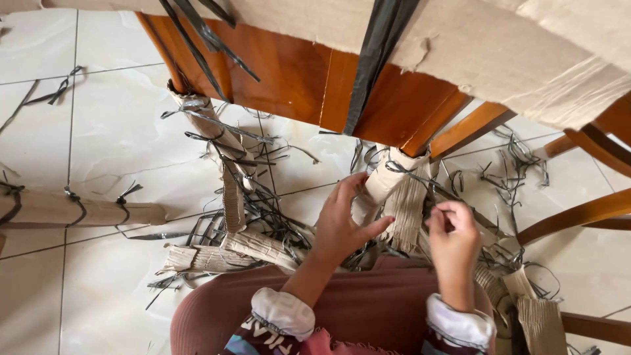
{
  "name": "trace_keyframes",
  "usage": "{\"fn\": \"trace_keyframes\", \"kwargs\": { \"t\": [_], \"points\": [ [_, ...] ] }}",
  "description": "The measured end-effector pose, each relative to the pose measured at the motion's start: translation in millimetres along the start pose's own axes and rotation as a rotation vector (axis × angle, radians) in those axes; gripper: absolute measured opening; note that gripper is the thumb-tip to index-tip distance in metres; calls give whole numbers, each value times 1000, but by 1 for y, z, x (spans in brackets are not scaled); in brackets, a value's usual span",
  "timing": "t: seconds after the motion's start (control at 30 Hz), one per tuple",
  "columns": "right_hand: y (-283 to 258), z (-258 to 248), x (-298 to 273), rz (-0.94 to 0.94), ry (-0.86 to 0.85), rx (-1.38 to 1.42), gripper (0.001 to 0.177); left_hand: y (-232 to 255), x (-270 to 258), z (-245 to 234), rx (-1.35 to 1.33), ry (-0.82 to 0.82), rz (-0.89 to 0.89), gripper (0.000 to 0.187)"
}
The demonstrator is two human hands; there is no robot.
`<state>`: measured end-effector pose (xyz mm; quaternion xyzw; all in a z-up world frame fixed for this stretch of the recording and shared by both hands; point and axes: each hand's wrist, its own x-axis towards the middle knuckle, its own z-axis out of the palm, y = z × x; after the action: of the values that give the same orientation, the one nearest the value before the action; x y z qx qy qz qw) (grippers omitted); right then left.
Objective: Wrapping the legs of a wooden chair with protective cardboard and securing it with plastic ties.
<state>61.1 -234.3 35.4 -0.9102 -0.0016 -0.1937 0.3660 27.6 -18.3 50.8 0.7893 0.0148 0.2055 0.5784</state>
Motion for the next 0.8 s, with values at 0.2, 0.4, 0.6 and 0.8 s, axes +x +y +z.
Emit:
{"fn": "trace_keyframes", "kwargs": {
  "t": [0.2, 0.4, 0.6, 0.8],
  "points": [
    [-56, 42, -3, -205, -48, 389, 26, -21, 16, 17, -144, 136, 133, 43],
    [-68, 54, 4, -197, -149, 467, 38, -52, 35, 9, -443, 35, 104, 21],
    [-62, 62, 5, -128, -249, 554, 33, -43, 40, 15, -942, -51, -101, 11],
    [-105, 56, 7, -195, -171, 638, 49, -82, 40, 40, -1084, 19, -280, 12]
  ]
}}
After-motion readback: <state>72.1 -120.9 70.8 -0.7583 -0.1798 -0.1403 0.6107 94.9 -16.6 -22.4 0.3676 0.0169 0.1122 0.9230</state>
